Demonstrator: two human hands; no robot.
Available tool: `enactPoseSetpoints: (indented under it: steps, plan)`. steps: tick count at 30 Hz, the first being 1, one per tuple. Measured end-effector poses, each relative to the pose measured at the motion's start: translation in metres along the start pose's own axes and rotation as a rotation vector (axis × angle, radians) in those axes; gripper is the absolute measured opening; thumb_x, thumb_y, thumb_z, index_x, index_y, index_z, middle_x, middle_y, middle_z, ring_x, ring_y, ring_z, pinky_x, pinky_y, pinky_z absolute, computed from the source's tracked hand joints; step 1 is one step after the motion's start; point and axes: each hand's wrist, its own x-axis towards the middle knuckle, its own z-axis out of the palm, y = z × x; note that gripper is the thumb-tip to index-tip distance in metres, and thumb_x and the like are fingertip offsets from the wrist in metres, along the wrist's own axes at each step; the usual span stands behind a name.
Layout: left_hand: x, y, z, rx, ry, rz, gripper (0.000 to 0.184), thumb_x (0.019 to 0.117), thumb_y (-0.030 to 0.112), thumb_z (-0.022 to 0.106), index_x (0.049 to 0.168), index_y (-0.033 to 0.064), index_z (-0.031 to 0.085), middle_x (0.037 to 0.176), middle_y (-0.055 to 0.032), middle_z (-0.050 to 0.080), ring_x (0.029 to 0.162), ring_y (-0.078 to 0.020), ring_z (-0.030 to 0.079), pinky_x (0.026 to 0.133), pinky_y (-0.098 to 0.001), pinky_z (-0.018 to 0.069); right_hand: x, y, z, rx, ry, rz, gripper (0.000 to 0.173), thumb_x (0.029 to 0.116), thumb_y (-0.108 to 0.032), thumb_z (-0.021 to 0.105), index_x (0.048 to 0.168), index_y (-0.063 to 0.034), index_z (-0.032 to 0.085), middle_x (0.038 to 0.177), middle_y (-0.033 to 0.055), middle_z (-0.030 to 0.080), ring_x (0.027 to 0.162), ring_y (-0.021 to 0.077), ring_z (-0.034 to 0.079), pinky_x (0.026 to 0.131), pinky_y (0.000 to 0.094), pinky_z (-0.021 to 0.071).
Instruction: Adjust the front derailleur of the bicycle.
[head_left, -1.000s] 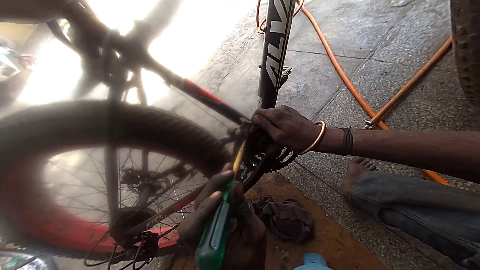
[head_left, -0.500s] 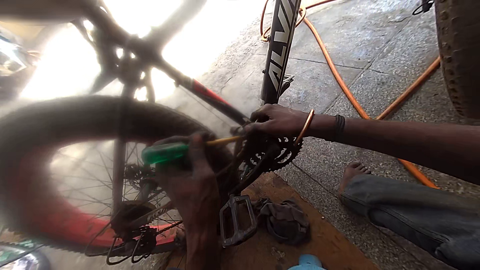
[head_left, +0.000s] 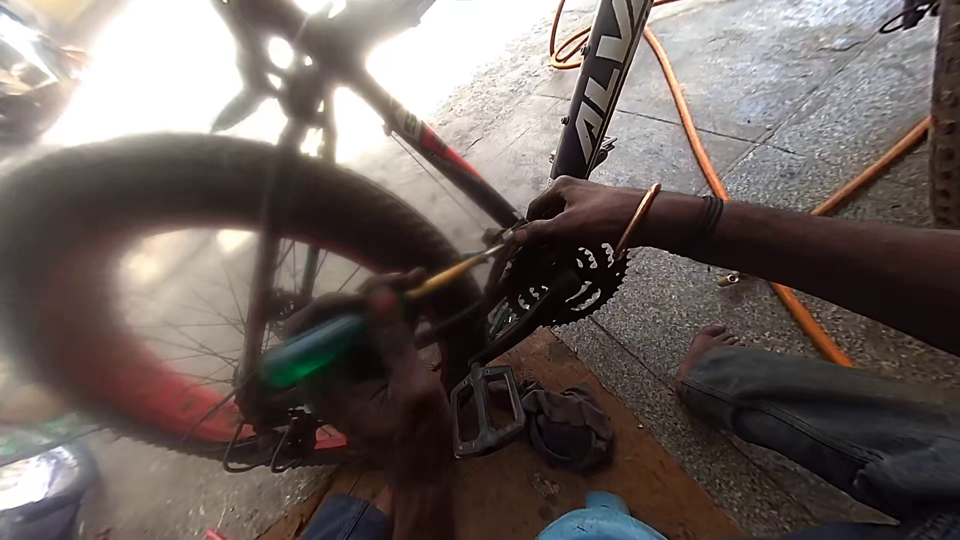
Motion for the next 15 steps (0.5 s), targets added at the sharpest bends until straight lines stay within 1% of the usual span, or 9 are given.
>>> enactPoseSetpoints:
  steps: [2,4,7,10,11,13,14,15]
  plan:
    - [-0.005,-0.004,0.006,-0.059,-0.027,-0.014,0.016,0.1018,0.004,0.060,0.116,0.0033,0.053,0.103,-0.0117,0.071,0.095,-0.0316,0.075,0.086,-0.0508,0.0657,0.001,0.001,0.000,-0.001,0.006,-0.028,0.038,0.0955,-0.047,0.069,0.083,-0.0122,0.073,0.071,0.0036,0.067,0.065,0.0145,0.064,0.062,0.0376,0.0523]
    - [-0.011,-0.010,0.011,-0.075,-0.029,0.003,0.016,0.0999,0.001,0.062,0.114,0.0035,0.054,0.102,-0.0116,0.072,0.095,-0.0308,0.075,0.087,-0.0500,0.0655,0.000,0.002,0.000,0.014,0.002,-0.045,0.037,0.0970,-0.046,0.067,0.083,-0.0118,0.073,0.070,0.0034,0.066,0.064,0.0135,0.063,0.061,0.0356,0.0518]
    - [-0.015,-0.015,0.010,-0.087,-0.052,-0.012,0.015,0.1008,0.003,0.061,0.113,0.0044,0.054,0.103,-0.0114,0.072,0.095,-0.0306,0.075,0.086,-0.0506,0.0654,0.000,0.001,-0.001,0.059,-0.007,-0.015,0.033,0.0973,-0.042,0.068,0.087,-0.0112,0.075,0.073,0.0037,0.068,0.065,0.0126,0.065,0.062,0.0335,0.0535]
    - [-0.013,-0.016,0.010,-0.102,-0.055,-0.026,0.016,0.1004,0.003,0.062,0.114,0.0047,0.054,0.103,-0.0106,0.072,0.096,-0.0299,0.075,0.088,-0.0501,0.0649,-0.003,-0.001,-0.002,0.182,-0.047,0.041,0.030,0.0980,-0.038,0.068,0.092,-0.0092,0.074,0.077,0.0056,0.070,0.068,0.0134,0.067,0.065,0.0323,0.0557]
    - [-0.011,-0.015,0.011,-0.097,-0.049,-0.015,0.016,0.1000,0.003,0.063,0.114,0.0043,0.055,0.102,-0.0106,0.073,0.095,-0.0297,0.075,0.088,-0.0493,0.0649,-0.003,0.001,-0.002,0.235,-0.064,0.039,0.032,0.0995,-0.038,0.066,0.093,-0.0086,0.074,0.078,0.0057,0.070,0.069,0.0130,0.067,0.065,0.0315,0.0562]
    - [-0.008,-0.014,0.015,-0.093,-0.044,0.012,0.015,0.1000,0.004,0.063,0.113,0.0046,0.055,0.102,-0.0105,0.073,0.095,-0.0302,0.075,0.087,-0.0489,0.0655,-0.005,0.006,-0.005,0.393,-0.100,0.035,0.038,0.1049,-0.040,0.054,0.092,-0.0081,0.072,0.079,0.0041,0.069,0.070,0.0102,0.067,0.065,0.0280,0.0556]
    - [-0.008,-0.013,0.017,-0.086,-0.044,0.030,0.016,0.0997,0.003,0.063,0.113,0.0051,0.054,0.101,-0.0096,0.073,0.095,-0.0295,0.075,0.086,-0.0482,0.0657,-0.008,0.006,-0.007,0.469,-0.113,0.042,0.041,0.1072,-0.040,0.048,0.093,-0.0087,0.070,0.080,0.0025,0.069,0.072,0.0084,0.067,0.066,0.0261,0.0562]
    - [-0.009,-0.014,0.019,-0.081,-0.045,0.047,0.017,0.0992,0.003,0.064,0.113,0.0050,0.054,0.101,-0.0089,0.073,0.094,-0.0287,0.075,0.086,-0.0473,0.0656,-0.011,0.008,-0.008,0.502,-0.118,0.028,0.042,0.1087,-0.038,0.044,0.096,-0.0083,0.070,0.083,0.0021,0.069,0.074,0.0078,0.067,0.068,0.0252,0.0569]
